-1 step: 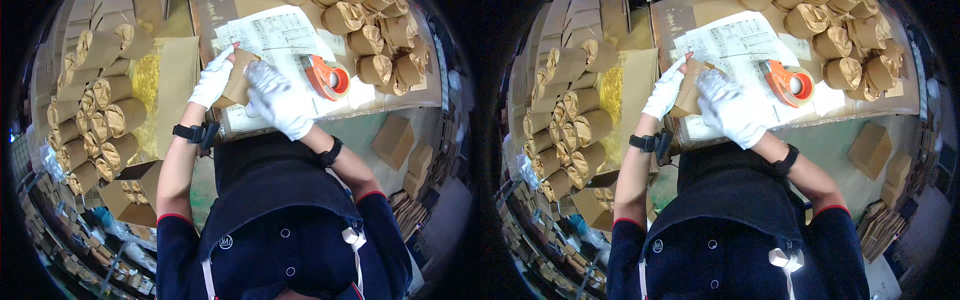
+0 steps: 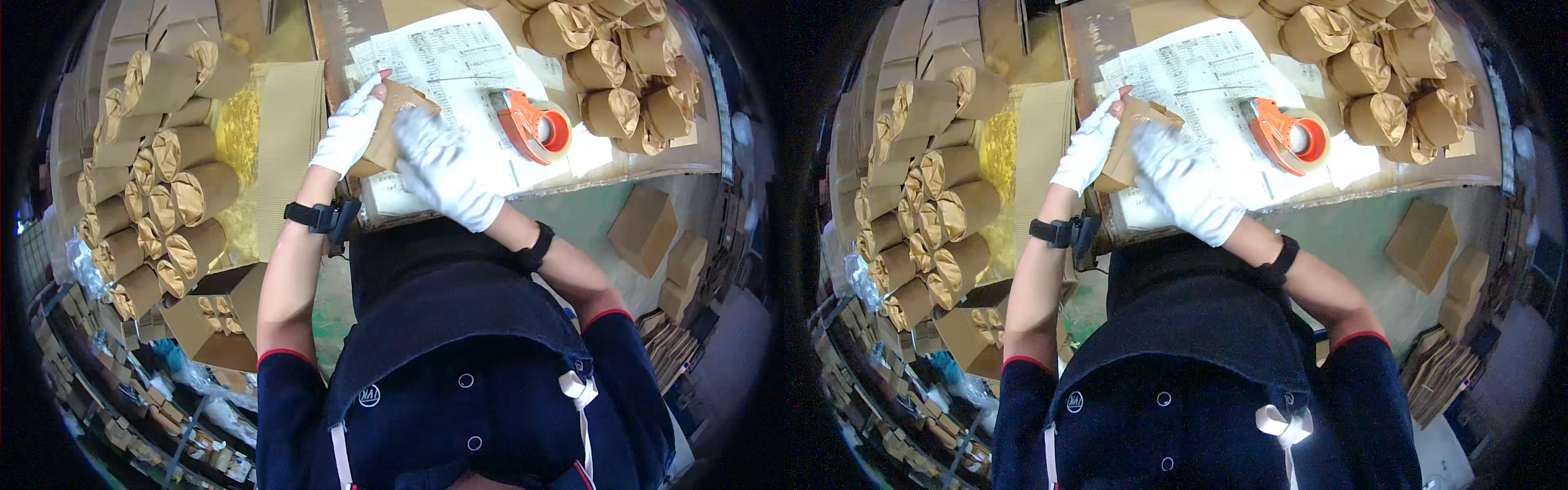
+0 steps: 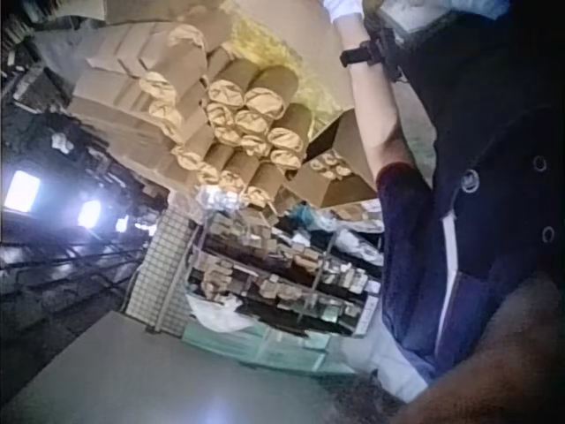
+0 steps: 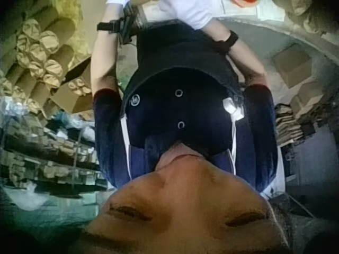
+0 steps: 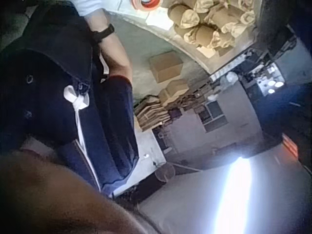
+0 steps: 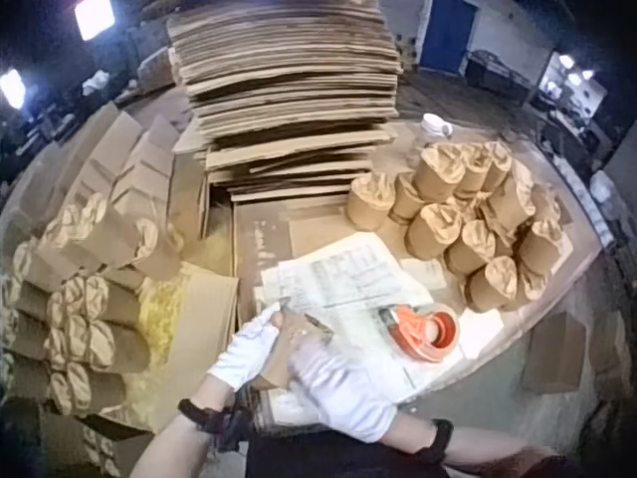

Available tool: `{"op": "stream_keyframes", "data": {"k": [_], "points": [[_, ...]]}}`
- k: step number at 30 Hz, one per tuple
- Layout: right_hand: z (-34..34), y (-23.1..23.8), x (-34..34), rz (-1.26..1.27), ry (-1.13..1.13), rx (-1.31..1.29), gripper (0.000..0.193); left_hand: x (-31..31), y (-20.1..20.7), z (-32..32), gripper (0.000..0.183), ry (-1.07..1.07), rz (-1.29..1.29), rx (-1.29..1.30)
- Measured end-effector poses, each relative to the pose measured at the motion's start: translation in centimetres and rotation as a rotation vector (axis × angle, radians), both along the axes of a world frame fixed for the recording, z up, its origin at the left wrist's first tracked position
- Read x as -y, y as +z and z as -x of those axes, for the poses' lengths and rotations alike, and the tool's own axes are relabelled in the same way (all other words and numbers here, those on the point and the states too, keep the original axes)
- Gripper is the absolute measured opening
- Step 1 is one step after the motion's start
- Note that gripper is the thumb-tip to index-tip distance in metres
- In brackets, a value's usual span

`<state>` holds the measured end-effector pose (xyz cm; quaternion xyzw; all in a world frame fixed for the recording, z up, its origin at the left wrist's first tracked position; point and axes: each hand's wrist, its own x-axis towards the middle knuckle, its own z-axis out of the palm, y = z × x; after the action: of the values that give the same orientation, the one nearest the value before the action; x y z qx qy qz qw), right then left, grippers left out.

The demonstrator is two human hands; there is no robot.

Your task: The recorder wraps cylindrical objects in corrugated paper and secures them with adhesive tape using a handheld tape dispenser.

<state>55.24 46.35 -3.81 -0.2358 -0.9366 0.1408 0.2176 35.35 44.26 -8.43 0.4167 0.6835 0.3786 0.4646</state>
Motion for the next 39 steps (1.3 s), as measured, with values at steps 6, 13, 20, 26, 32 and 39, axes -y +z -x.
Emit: {"op": "stream_keyframes", "data": {"k": [6, 13, 20, 26, 32, 39], "points": [[-0.4, 0.6, 1.4, 0.235, 0.43, -0.076, 0.026, -0.9, 3.1, -0.6, 0.054, 0.023, 0.114, 0.076], [-6.0, 2.0, -1.7, 0.202, 0.319, -0.013, 0.013, 5.1, 4.5, -4.0, 0.065, -0.096, -0.275, -0.384], [-18.2, 4.4, -13.4, 0.06, -0.948, 0.159, 0.031, 18.0, 0.9, -3.9, 0.086, -0.041, -0.401, -0.427], [-27.2, 0.0, -17.8, -0.367, -0.839, 0.797, 0.057, 13.4, 7.1, -4.1, 0.067, 0.029, 0.264, -0.454], [-26.9, -0.3, -20.7, -0.213, -0.661, 0.788, 0.056, 13.9, 7.1, -1.9, 0.047, 0.297, 0.402, 0.522], [-27.7, -1.5, -22.3, -0.18, -0.665, 0.83, 0.056, 16.2, 9.9, 7.5, 0.021, 0.724, 0.26, 0.541]]}}
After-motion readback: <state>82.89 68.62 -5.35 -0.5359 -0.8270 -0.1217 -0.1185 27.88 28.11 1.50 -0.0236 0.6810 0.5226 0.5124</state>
